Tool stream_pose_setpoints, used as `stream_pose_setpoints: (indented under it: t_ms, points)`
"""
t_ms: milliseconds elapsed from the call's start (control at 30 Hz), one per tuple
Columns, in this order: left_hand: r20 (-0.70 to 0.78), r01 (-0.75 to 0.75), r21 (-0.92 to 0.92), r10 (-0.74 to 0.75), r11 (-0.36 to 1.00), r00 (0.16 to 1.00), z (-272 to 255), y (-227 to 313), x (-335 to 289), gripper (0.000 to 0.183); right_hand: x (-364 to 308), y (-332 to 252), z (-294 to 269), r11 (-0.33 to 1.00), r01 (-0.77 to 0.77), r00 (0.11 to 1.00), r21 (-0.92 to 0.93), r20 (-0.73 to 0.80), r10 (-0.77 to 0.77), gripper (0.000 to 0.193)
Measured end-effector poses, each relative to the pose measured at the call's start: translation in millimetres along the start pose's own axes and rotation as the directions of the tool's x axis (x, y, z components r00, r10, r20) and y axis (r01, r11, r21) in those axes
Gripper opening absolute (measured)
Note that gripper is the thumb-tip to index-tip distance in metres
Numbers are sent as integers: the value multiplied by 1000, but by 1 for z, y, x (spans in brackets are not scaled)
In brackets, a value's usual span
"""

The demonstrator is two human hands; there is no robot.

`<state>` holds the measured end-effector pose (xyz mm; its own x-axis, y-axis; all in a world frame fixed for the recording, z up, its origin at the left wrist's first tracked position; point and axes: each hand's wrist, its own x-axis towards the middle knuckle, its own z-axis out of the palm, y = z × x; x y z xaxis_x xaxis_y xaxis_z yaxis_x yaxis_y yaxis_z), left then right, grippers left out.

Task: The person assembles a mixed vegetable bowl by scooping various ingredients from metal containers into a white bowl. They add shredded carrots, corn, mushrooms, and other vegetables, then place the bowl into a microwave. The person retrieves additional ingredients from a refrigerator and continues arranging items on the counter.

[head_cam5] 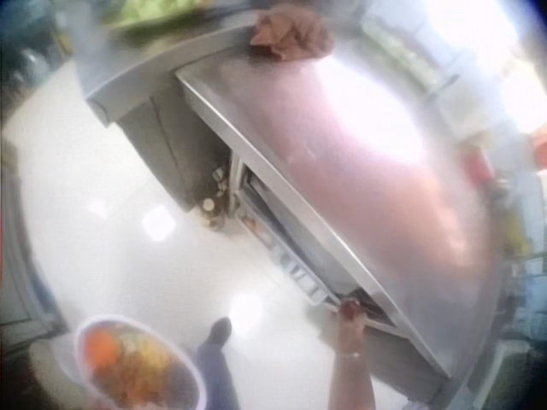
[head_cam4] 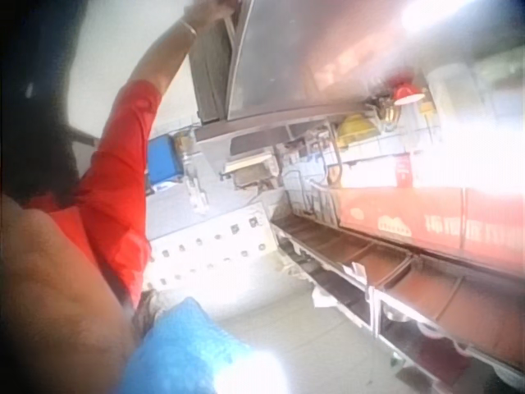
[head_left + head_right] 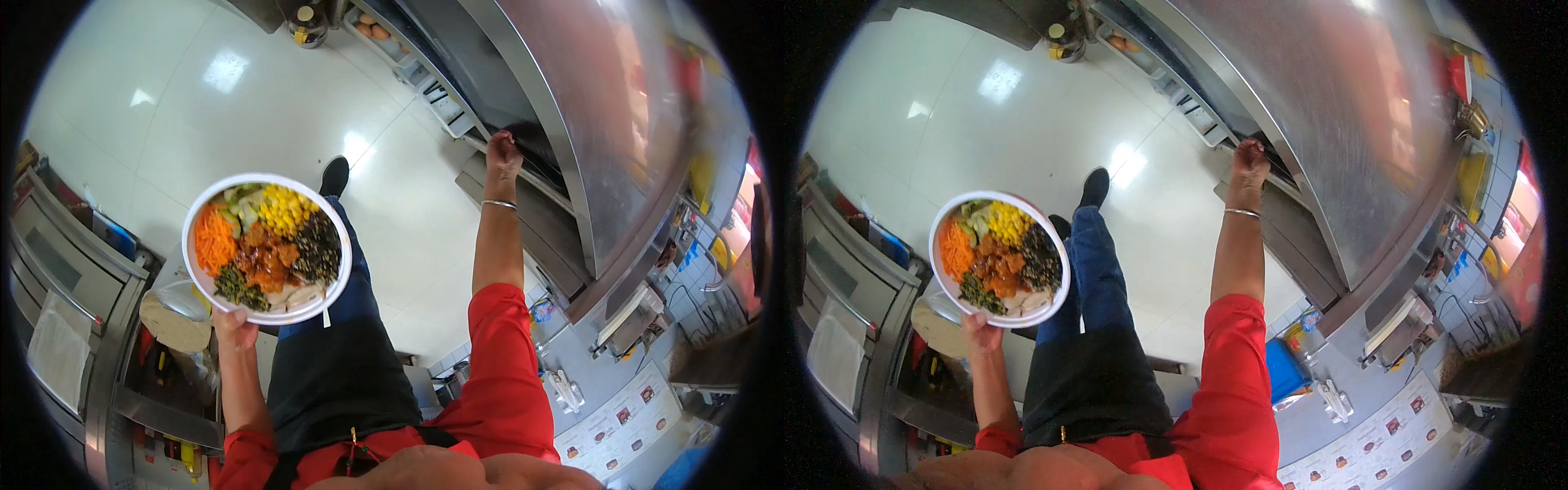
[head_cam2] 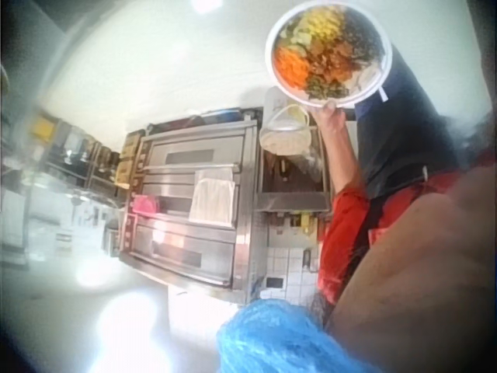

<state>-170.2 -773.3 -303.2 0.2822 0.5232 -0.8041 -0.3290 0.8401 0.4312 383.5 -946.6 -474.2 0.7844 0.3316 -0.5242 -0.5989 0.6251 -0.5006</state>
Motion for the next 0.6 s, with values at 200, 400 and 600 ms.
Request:
stream_pose_setpoints:
  t_ms: [200,400,600]
  points:
    - [88,166,58,-170,984,981,-39,-13,-84,91,-97,59,57,968,-4,980,-253,-191,-46,23]
    - [285,306,177,-346,936,894,7,-32,-141,98,-181,61,35,931,-248,965,-266,-150,215,23]
    - [411,282,70,-285,957,866,62,-105,-116,97,-229,-7,-50,907,-281,950,-314,-223,218,32]
